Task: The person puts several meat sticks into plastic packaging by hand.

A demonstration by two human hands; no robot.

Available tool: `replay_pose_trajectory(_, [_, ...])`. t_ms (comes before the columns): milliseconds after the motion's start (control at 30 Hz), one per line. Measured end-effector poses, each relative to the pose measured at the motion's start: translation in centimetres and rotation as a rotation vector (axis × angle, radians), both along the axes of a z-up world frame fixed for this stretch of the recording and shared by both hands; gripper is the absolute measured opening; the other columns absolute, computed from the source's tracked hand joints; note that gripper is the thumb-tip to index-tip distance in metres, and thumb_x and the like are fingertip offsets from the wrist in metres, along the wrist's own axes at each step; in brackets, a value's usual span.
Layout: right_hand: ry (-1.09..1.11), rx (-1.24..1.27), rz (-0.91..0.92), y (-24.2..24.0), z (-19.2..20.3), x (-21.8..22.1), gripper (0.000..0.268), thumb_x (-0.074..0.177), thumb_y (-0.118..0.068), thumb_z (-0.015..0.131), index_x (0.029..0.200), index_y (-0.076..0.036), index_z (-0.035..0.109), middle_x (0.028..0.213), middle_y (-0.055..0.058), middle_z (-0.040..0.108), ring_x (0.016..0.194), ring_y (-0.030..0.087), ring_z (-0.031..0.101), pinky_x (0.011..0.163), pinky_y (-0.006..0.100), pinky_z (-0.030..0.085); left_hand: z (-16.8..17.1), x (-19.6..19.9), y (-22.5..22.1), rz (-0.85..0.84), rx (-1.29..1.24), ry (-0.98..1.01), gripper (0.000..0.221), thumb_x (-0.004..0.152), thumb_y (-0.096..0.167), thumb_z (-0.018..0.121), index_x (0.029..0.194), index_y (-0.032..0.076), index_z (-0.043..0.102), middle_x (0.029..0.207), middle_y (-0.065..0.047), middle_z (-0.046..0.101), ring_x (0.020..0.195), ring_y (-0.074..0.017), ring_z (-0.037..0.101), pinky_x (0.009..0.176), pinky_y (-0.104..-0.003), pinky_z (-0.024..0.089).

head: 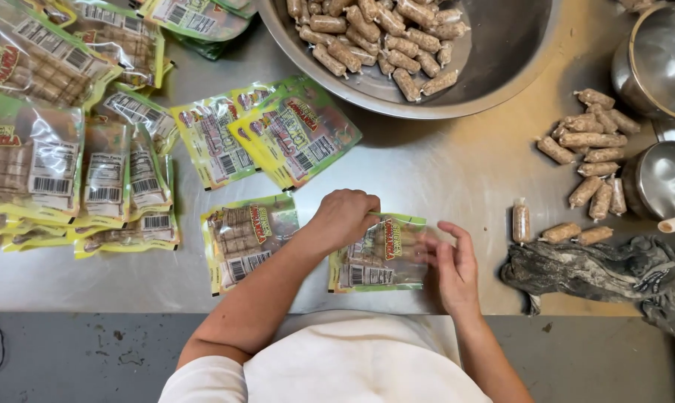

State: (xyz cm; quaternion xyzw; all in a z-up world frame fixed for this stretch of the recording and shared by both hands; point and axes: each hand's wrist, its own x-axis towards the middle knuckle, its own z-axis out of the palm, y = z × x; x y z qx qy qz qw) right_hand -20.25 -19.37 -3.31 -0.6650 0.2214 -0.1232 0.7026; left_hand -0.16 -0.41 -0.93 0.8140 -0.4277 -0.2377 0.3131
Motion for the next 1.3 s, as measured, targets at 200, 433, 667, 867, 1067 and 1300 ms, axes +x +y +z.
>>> replay_pose_trajectory(200, [0.041,0.195,0.161,1.6,0.1,4.0,0.074,0.104,-0.060,0.037,0.158,-0.010,0.036,0.124,0.030,0.070,0.115,0.034,0.071,0.092,0.047,0.061,1.0,-0.2,0.3,-0.007,0.056,0.010,0.021,0.096,0.014,0.066,0.111,0.003,0.074,0.090,-0.020,0.078,0.087,-0.0460,0.075,0.080,-0.057,0.060])
replay_pose_trajectory(433, [0.358,-0.939,-0.181,-12.9,0.8,-0.7,0.016,0.099,-0.019,0.077,0.115,-0.023,0.077,0.098,0.006,0.078,0.091,0.025,0.075,0.078,0.038,0.059,0.0,0.0,0.9,-0.013,0.110,0.028,0.023,0.095,0.018,0.067,0.110,0.002,0.073,0.091,-0.022,0.077,0.088,-0.0486,0.074,0.077,-0.059,0.059])
replay_pose_trajectory(667, [0.558,-1.021,0.068,-12.0,2.5,-0.2,0.030,0.078,-0.024,0.083,0.106,-0.025,0.073,0.093,0.006,0.080,0.095,0.031,0.077,0.088,0.044,0.059,0.8,0.9,1.4,0.036,0.119,0.040,0.023,0.096,0.022,0.067,0.107,0.003,0.075,0.091,-0.021,0.077,0.090,-0.0474,0.075,0.079,-0.059,0.060])
replay_pose_trajectory(867, [0.211,-0.536,0.154,-2.5,0.0,3.6,0.032,0.069,-0.011,0.094,0.096,-0.012,0.077,0.086,0.007,0.080,0.080,0.014,0.071,0.073,0.032,0.061,1.1,0.6,0.7,0.087,0.044,0.076,0.019,0.097,0.019,0.067,0.101,0.003,0.077,0.086,-0.019,0.077,0.087,-0.0467,0.074,0.078,-0.058,0.060])
replay_pose_trajectory(1067, [0.025,-0.112,-0.063,0.4,-1.4,5.9,0.019,0.091,-0.005,0.074,0.107,-0.002,0.065,0.093,0.014,0.073,0.084,0.018,0.071,0.076,0.033,0.064,-1.1,1.6,0.6,0.118,0.068,0.039,0.019,0.094,0.023,0.069,0.092,0.007,0.077,0.081,-0.016,0.076,0.084,-0.0446,0.074,0.076,-0.056,0.061])
replay_pose_trajectory(1300, [0.051,0.049,0.233,4.0,3.4,5.9,0.072,0.094,-0.056,0.058,0.148,-0.009,0.052,0.136,0.019,0.068,0.113,0.023,0.070,0.101,0.046,0.055,-0.6,1.6,0.7,0.122,0.030,0.062,0.017,0.092,0.020,0.070,0.089,0.004,0.077,0.077,-0.017,0.075,0.080,-0.0449,0.074,0.073,-0.057,0.061])
